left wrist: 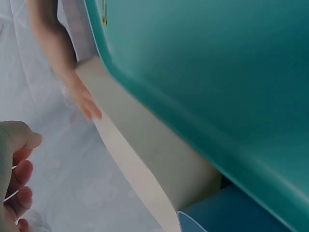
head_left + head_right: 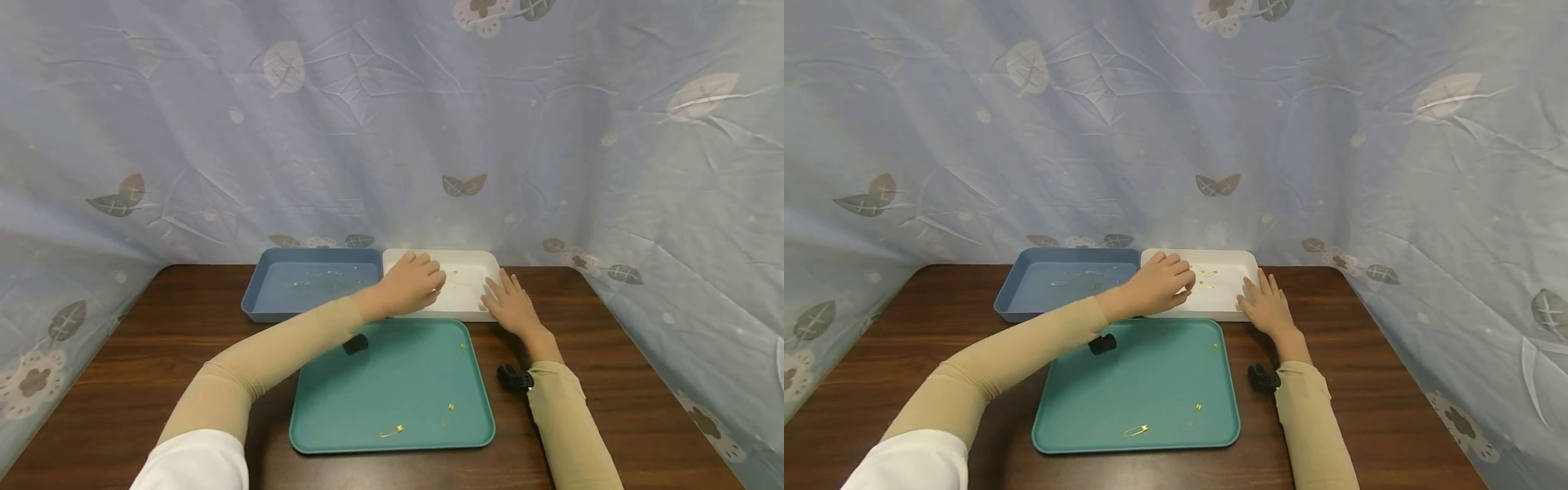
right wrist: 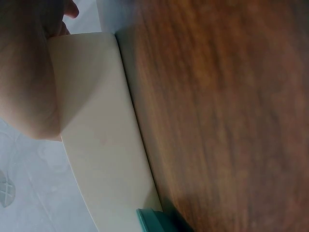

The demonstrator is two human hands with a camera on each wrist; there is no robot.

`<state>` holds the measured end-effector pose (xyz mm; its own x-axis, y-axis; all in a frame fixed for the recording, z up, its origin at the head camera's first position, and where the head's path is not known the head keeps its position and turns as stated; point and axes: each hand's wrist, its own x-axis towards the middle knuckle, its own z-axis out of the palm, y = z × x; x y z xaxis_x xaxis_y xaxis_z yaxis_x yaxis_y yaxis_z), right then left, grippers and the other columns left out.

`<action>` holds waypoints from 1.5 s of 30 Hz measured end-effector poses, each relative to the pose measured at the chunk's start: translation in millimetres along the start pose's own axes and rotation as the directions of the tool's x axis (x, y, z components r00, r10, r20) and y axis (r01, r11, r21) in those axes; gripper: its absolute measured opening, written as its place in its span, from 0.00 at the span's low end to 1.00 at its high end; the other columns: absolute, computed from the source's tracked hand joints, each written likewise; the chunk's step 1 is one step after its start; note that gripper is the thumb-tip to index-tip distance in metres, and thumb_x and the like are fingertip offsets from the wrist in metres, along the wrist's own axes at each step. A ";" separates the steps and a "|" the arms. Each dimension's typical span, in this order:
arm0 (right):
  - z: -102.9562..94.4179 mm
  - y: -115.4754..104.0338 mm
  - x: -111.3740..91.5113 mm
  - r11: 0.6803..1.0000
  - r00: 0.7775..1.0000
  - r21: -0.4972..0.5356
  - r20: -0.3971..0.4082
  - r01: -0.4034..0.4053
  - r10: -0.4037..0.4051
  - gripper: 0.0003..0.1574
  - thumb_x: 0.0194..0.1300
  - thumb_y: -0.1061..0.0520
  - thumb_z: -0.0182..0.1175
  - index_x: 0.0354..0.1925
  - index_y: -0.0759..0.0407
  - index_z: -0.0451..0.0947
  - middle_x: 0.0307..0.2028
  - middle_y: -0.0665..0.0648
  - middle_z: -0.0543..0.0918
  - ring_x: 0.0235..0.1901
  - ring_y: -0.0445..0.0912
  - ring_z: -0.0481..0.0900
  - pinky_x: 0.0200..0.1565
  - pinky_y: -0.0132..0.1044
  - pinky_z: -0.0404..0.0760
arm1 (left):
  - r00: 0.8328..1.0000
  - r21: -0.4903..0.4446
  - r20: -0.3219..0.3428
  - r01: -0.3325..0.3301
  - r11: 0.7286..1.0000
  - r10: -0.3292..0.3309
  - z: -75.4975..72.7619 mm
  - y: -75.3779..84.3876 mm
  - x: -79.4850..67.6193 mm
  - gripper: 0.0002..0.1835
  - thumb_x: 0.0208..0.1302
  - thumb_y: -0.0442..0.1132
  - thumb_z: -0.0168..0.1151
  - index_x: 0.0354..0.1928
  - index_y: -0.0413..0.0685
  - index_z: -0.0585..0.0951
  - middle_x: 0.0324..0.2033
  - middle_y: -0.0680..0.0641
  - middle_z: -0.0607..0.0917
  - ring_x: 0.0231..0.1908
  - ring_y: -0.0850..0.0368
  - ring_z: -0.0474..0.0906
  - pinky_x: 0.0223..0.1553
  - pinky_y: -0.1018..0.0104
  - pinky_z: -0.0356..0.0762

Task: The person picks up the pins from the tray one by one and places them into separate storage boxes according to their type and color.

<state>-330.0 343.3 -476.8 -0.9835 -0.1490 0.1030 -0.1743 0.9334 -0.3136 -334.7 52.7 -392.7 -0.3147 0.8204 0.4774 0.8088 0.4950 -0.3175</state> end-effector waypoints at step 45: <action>-2.5 -3.4 -2.9 1.000 1.000 0.031 0.015 -0.005 0.005 0.40 0.76 0.40 0.41 0.74 0.63 0.53 0.76 0.71 0.40 0.74 0.71 0.36 0.68 0.71 0.45 | 0.922 -0.517 0.081 0.363 0.775 -0.378 -68.0 54.1 -134.3 0.07 0.58 0.44 0.71 0.34 0.57 0.80 0.30 0.57 0.78 0.32 0.63 0.67 0.36 0.69 0.61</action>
<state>-326.4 341.4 -473.7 -0.9849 -0.1493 0.0876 -0.1706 0.9236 -0.3432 -214.9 -50.2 -418.3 -0.6362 0.5928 0.4938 0.7695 0.5334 0.3511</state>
